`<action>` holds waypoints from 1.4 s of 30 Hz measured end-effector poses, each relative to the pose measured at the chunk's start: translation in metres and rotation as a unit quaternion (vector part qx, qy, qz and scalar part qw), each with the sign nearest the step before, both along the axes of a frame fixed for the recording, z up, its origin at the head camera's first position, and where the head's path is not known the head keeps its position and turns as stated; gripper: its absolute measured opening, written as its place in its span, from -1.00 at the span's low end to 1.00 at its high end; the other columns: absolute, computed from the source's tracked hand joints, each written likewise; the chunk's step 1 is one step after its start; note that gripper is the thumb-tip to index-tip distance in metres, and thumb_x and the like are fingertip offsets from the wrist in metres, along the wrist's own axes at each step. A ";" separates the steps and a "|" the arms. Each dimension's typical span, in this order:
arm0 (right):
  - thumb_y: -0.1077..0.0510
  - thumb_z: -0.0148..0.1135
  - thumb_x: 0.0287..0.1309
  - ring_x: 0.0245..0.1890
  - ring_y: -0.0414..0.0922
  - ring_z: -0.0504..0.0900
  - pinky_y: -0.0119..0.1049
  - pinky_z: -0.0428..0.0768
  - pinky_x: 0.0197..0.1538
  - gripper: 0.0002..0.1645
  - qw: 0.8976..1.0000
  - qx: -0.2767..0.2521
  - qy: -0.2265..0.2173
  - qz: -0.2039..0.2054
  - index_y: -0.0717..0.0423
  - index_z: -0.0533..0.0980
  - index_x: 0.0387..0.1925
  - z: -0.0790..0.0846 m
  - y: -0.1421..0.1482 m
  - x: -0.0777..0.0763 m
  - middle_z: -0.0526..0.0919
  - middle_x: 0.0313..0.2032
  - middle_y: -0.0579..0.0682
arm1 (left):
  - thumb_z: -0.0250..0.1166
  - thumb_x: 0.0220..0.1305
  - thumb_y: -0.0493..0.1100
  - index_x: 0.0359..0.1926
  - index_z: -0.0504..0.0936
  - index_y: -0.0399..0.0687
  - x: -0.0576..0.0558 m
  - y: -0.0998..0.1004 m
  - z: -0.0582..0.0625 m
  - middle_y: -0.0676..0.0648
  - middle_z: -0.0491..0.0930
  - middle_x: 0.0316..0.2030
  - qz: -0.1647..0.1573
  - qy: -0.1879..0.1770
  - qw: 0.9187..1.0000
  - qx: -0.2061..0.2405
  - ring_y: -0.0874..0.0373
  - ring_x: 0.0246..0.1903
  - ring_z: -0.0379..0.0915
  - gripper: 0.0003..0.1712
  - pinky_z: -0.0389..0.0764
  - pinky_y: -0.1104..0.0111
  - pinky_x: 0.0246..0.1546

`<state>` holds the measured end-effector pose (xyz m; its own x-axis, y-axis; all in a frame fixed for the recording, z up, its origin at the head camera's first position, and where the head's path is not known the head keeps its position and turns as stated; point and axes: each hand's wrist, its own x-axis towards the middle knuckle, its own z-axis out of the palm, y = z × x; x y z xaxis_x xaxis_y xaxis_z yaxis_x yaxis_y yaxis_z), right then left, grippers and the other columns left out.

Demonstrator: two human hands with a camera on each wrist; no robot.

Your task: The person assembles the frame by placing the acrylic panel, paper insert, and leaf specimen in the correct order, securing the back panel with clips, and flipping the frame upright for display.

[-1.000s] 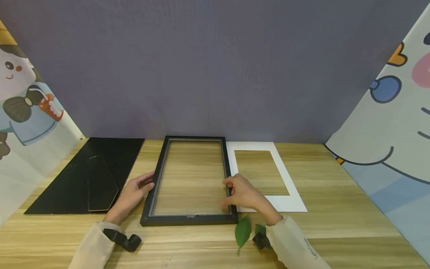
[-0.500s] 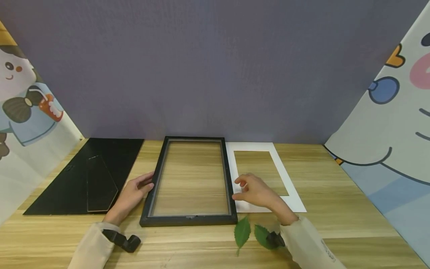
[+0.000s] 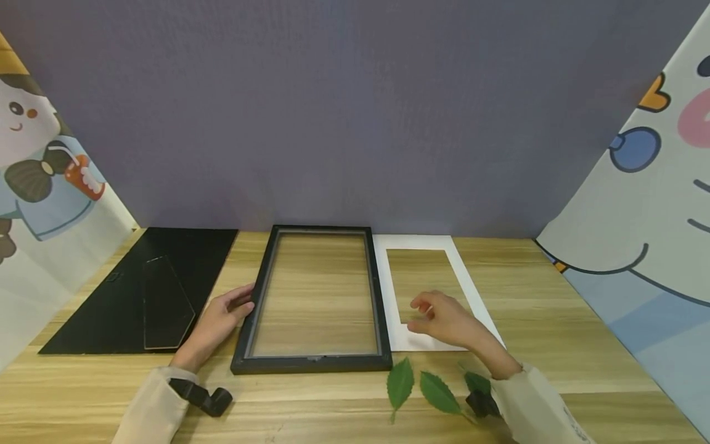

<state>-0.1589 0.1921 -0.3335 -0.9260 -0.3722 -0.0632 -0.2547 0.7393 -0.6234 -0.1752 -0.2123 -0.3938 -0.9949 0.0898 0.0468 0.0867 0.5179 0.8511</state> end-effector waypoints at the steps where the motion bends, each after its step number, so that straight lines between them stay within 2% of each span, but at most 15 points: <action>1: 0.13 0.34 0.09 -0.21 0.00 0.59 -0.14 0.59 -0.19 -0.56 1.000 0.003 0.001 -0.001 0.35 0.51 -0.07 -0.001 0.002 0.000 0.57 -0.17 0.21 | 0.07 0.39 -0.28 0.34 0.24 -0.38 0.000 0.000 0.000 -0.41 0.34 0.26 0.000 0.000 1.000 0.000 -0.25 0.24 0.32 -0.45 0.40 0.04 0.22; 10: 0.13 0.32 0.12 -0.23 -0.02 0.60 -0.19 0.59 -0.22 -0.57 1.000 -0.007 0.005 -0.020 0.35 0.51 -0.06 -0.002 0.023 0.000 0.58 -0.20 0.17 | 0.07 0.37 -0.31 0.33 0.26 -0.40 0.001 -0.001 0.000 -0.42 0.36 0.24 0.000 0.007 1.000 -0.005 -0.25 0.23 0.33 -0.46 0.42 0.04 0.20; 16: 0.14 0.30 0.13 -0.22 0.03 0.59 -0.17 0.60 -0.20 -0.53 0.999 -0.012 0.015 -0.025 0.42 0.48 -0.04 -0.004 0.037 -0.004 0.56 -0.15 0.26 | 0.06 0.37 -0.30 0.33 0.25 -0.40 0.001 -0.001 0.000 -0.42 0.35 0.24 0.000 0.007 1.000 -0.003 -0.26 0.22 0.34 -0.45 0.43 0.05 0.20; 20: 0.08 0.30 0.14 -0.18 0.07 0.60 -0.15 0.61 -0.19 -0.49 0.999 -0.003 0.005 -0.046 0.38 0.48 -0.01 -0.005 0.047 -0.006 0.57 -0.11 0.27 | 0.07 0.38 -0.30 0.33 0.25 -0.39 0.000 -0.002 -0.001 -0.41 0.36 0.24 0.001 0.008 1.000 -0.006 -0.25 0.23 0.33 -0.45 0.42 0.05 0.20; 27: -0.02 0.29 0.14 -0.21 0.09 0.59 -0.19 0.59 -0.27 -0.40 0.998 -0.008 0.027 -0.053 0.44 0.46 -0.02 -0.013 0.068 -0.010 0.53 -0.14 0.34 | 0.10 0.37 -0.29 0.32 0.27 -0.41 -0.001 0.000 -0.002 -0.43 0.38 0.22 0.005 0.010 1.000 -0.003 -0.27 0.23 0.33 -0.46 0.41 0.02 0.21; 34: 0.02 0.22 0.22 -0.05 0.25 0.56 -0.10 0.62 -0.21 -0.37 0.996 0.015 0.003 -0.087 0.47 0.38 0.10 -0.009 0.077 -0.014 0.49 0.00 0.43 | 0.09 0.37 -0.30 0.32 0.27 -0.40 -0.001 0.000 -0.004 -0.42 0.38 0.22 0.004 0.008 1.000 -0.002 -0.26 0.24 0.32 -0.46 0.39 0.01 0.22; 42: 0.07 0.13 0.27 0.09 0.37 0.41 0.03 0.59 -0.06 -0.32 0.992 0.011 -0.009 -0.125 0.57 0.24 0.17 -0.012 0.092 -0.024 0.37 0.11 0.54 | 0.07 0.37 -0.31 0.33 0.27 -0.39 -0.001 -0.001 -0.004 -0.40 0.37 0.24 0.004 0.009 1.000 -0.002 -0.25 0.24 0.32 -0.46 0.40 0.02 0.22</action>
